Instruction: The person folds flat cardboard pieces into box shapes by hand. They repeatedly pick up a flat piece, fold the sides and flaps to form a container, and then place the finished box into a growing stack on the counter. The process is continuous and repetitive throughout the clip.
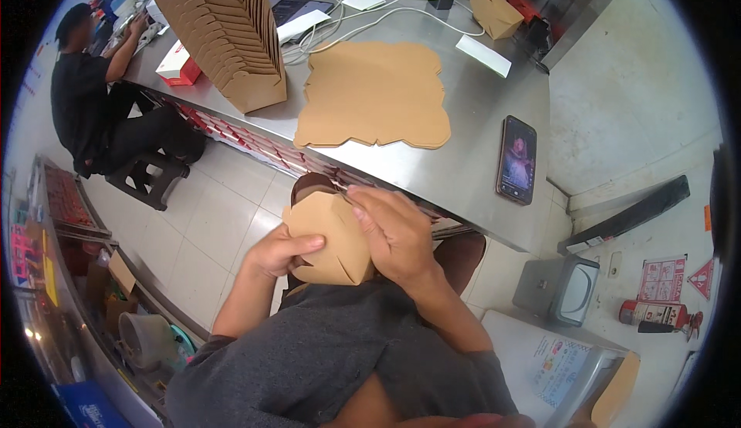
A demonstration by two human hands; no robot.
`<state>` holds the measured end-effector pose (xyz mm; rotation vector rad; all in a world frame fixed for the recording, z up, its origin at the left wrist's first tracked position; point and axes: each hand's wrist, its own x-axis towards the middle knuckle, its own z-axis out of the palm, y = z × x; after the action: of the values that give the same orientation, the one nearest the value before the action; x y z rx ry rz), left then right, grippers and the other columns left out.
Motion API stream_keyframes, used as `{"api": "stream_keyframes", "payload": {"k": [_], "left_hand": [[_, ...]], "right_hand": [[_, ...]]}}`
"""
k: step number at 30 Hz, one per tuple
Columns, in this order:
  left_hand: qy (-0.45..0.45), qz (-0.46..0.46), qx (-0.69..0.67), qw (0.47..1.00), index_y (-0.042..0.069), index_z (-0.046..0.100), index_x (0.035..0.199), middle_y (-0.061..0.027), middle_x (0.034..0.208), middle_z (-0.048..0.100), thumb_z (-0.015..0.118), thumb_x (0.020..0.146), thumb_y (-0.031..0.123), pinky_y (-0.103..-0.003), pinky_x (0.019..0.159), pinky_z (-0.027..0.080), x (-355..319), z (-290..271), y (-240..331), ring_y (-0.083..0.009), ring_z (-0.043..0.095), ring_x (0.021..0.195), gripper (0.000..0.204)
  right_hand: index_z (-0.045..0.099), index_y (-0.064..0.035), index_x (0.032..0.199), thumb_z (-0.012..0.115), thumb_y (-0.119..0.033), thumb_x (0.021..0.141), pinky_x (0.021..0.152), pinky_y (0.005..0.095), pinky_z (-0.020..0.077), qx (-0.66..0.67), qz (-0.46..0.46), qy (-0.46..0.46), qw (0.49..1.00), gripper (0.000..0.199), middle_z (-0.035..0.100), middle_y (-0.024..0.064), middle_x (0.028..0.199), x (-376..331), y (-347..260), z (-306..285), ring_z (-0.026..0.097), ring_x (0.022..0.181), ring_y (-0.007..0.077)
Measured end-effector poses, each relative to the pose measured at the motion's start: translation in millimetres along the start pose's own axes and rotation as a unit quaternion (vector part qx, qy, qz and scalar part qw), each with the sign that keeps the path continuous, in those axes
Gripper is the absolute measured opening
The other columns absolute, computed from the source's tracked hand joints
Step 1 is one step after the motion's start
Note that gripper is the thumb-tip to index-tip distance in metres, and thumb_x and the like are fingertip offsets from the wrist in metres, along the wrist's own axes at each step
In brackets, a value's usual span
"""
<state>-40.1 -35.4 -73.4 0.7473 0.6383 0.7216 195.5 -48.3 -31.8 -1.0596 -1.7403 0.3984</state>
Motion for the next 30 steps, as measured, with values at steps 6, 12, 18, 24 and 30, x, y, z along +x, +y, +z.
{"api": "stream_keyframes", "payload": {"k": [6, 12, 18, 24, 30], "left_hand": [[0.1, -0.023, -0.044, 0.994, -0.001, 0.053, 0.144, -0.0149, 0.131, 0.068, 0.074, 0.092, 0.009, -0.045, 0.104, 0.055, 5.8, 20.2, -14.9, -0.0283, 0.068, 0.122, 0.057], [0.087, -0.051, -0.026, 0.995, 0.0, 0.054, 0.142, -0.0146, 0.128, 0.069, 0.076, 0.088, 0.0, -0.042, 0.104, 0.056, 3.3, 23.8, -17.1, -0.0273, 0.068, 0.121, 0.058], [0.093, -0.051, -0.041, 0.993, -0.001, 0.053, 0.142, -0.0137, 0.129, 0.067, 0.077, 0.085, -0.006, -0.042, 0.106, 0.055, 2.8, 41.4, -15.3, -0.0266, 0.067, 0.121, 0.062], [0.048, -0.087, -0.017, 0.995, -0.001, 0.051, 0.144, -0.013, 0.131, 0.066, 0.073, 0.091, -0.004, -0.04, 0.106, 0.054, 4.2, 37.2, -30.2, -0.0242, 0.065, 0.123, 0.058], [0.04, -0.104, 0.0, 0.994, -0.001, 0.053, 0.142, -0.0122, 0.13, 0.066, 0.072, 0.094, -0.002, -0.038, 0.104, 0.055, 1.9, 42.1, -31.5, -0.022, 0.066, 0.122, 0.052]], "right_hand": [[0.066, -0.0006, 0.134, 0.065, -0.01, 0.099, 0.084, 0.0393, 0.0566, -0.051, -0.024, -0.103, 0.993, 0.037, 0.074, 0.0145, 0.113, -9.1, 15.7, -7.7, 0.07, 0.097, 0.0332], [0.07, 0.0006, 0.129, 0.066, -0.015, 0.102, 0.089, 0.0374, 0.056, 0.038, 0.053, -0.101, 0.993, 0.032, 0.075, 0.0159, 0.116, -30.7, 21.2, -6.3, 0.072, 0.102, 0.0303], [0.074, -0.0007, 0.122, 0.078, -0.014, 0.094, 0.091, 0.0334, 0.0558, 0.183, 0.264, -0.035, 0.946, 0.032, 0.078, 0.0137, 0.114, -42.2, 15.3, 0.7, 0.074, 0.101, 0.0197], [0.073, -0.0016, 0.114, 0.081, -0.012, 0.088, 0.086, 0.0364, 0.0588, 0.078, 0.258, -0.004, 0.963, 0.029, 0.077, 0.0165, 0.108, -52.2, 11.5, -1.1, 0.076, 0.096, 0.0275], [0.071, -0.0016, 0.114, 0.083, -0.011, 0.086, 0.084, 0.0387, 0.0596, 0.043, 0.221, 0.035, 0.974, 0.031, 0.076, 0.0177, 0.106, -63.6, 17.4, -1.2, 0.076, 0.096, 0.031]]}}
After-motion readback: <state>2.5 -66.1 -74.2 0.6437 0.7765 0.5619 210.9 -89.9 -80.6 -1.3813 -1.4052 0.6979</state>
